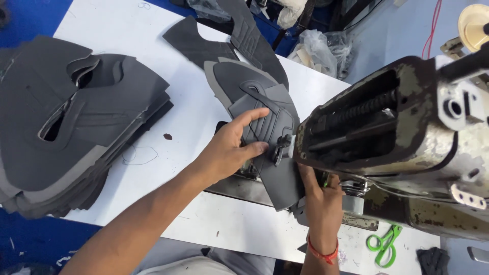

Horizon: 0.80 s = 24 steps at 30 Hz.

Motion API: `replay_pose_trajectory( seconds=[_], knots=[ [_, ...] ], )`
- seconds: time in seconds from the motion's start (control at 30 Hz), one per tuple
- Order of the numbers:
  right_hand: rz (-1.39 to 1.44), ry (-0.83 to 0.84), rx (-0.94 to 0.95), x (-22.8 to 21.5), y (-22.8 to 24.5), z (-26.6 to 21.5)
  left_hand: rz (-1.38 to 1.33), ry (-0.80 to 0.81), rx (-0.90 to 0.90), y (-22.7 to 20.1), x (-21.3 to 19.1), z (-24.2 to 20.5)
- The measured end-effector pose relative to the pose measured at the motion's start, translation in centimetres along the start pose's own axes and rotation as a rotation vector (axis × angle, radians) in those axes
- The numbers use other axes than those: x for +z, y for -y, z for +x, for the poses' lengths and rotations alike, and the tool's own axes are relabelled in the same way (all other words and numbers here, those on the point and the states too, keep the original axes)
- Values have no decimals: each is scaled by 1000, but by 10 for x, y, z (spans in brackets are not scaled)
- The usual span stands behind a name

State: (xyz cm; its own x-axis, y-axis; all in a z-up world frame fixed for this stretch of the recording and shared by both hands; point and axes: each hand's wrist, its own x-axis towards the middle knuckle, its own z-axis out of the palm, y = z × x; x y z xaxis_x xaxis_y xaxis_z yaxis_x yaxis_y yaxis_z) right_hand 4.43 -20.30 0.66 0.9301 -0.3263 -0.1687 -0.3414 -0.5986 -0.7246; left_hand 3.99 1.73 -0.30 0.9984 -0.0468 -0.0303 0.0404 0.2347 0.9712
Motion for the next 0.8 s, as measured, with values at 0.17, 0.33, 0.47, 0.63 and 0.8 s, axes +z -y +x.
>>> replay_pose_trajectory(
  seconds=[0.17,0.33,0.47,0.63,0.8],
  knots=[
    [-622,-138,-957,8,-45,33,52,-59,-95,-11,1,10],
    [-499,-158,-1154,31,-106,94,5,-106,3,4,0,20],
    [-446,-118,-993,30,-125,91,-71,-144,-71,14,-3,29],
    [399,187,-176,36,-95,12,-89,-121,3,24,-6,34],
    [175,291,-143,69,-171,-44,349,-235,-260,-36,11,-2]
  ],
)
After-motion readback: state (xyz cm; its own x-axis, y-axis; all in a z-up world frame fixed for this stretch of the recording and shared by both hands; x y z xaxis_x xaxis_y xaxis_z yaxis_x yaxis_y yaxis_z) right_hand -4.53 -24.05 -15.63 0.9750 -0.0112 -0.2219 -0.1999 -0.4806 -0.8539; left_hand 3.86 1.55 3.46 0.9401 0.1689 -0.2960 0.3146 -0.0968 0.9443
